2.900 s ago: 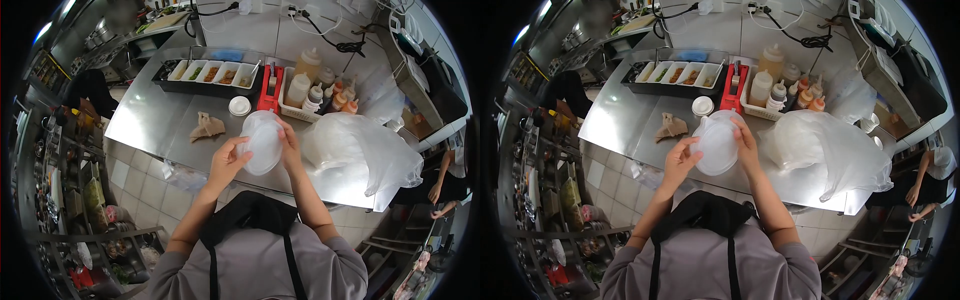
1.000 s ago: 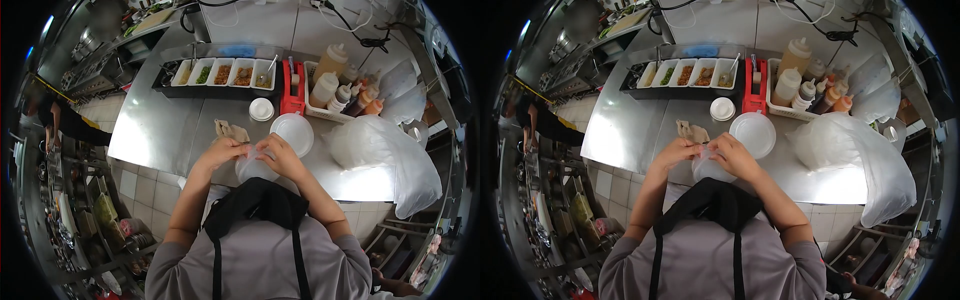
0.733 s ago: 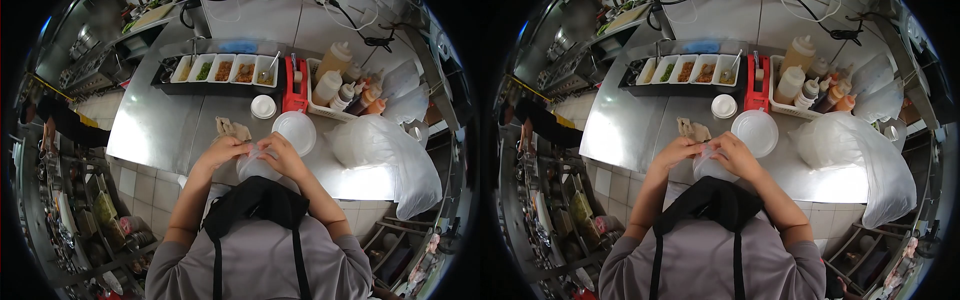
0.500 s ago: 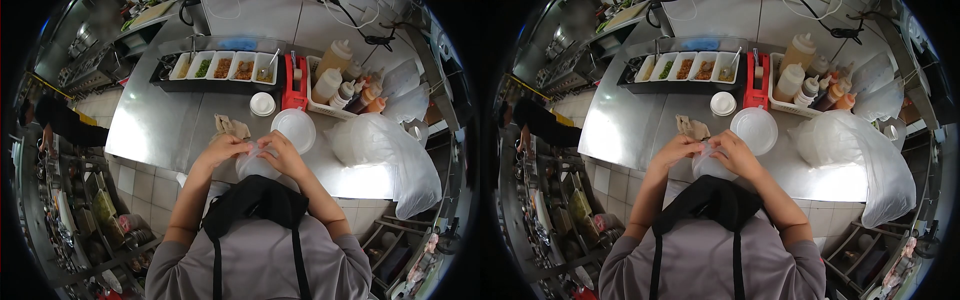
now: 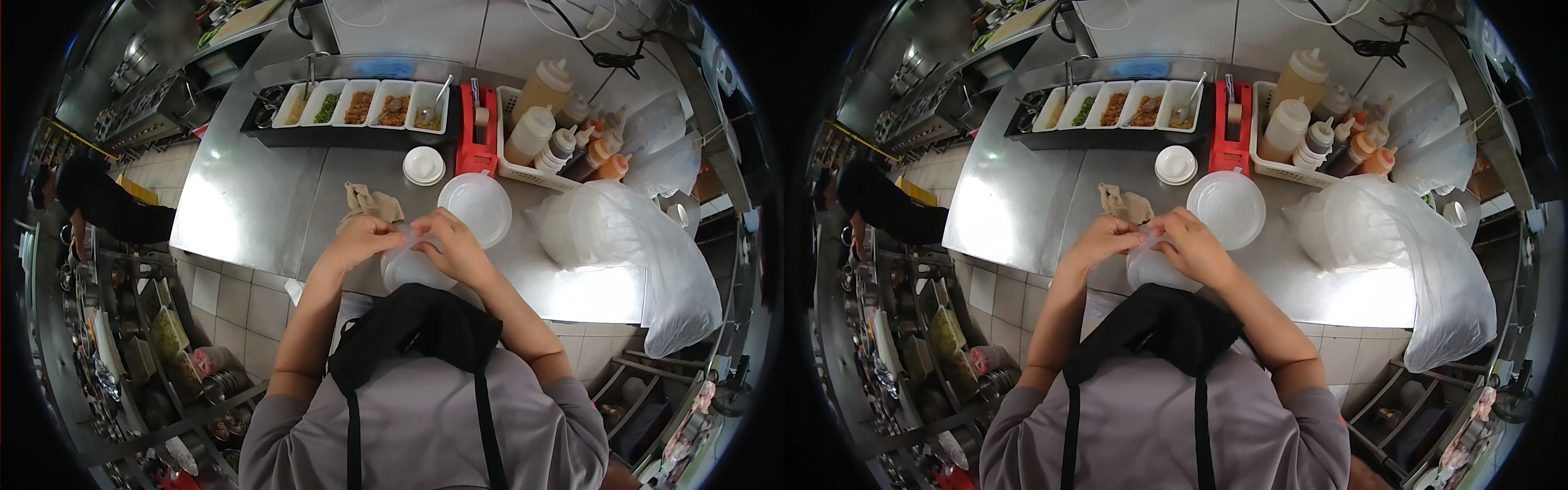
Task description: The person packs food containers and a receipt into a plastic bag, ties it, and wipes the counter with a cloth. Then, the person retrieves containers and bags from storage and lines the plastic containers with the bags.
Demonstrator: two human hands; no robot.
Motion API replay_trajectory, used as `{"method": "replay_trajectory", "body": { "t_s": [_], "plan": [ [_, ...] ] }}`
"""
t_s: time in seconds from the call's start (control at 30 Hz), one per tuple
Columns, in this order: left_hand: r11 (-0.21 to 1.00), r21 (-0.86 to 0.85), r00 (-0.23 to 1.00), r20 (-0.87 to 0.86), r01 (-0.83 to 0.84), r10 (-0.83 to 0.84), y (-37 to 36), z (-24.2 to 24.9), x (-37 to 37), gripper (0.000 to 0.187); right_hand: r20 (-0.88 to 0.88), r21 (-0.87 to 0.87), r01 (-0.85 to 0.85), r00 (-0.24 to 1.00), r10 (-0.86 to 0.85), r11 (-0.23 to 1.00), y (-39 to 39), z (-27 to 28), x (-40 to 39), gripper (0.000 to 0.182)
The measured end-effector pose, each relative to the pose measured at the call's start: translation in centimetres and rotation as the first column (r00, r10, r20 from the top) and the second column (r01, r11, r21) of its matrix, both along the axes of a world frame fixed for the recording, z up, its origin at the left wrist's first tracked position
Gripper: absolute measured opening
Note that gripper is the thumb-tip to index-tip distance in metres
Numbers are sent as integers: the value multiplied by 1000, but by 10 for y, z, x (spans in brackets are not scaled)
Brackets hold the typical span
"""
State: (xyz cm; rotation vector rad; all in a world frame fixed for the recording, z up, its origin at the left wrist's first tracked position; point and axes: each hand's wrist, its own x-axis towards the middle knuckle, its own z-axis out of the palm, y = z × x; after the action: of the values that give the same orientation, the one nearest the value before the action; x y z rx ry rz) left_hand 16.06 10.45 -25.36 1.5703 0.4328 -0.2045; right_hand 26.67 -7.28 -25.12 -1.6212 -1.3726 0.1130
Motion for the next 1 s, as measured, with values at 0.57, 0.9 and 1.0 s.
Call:
{"method": "replay_trajectory", "body": {
  "t_s": [0.57,0.9,1.0],
  "plan": [
    [986,166,1000,29,-5,1,-8,14,-4,28,9,-39,-9,1000,9,999,2,5,-4,33],
    [979,-193,998,-26,58,-64,12,15,-6,23,-13,-8,-25,1000,25,1000,0,6,-3,32],
    [966,-192,985,36,171,-167,20,13,-7,24,34,21,-57,998,56,998,3,11,-3,31]
  ]
}}
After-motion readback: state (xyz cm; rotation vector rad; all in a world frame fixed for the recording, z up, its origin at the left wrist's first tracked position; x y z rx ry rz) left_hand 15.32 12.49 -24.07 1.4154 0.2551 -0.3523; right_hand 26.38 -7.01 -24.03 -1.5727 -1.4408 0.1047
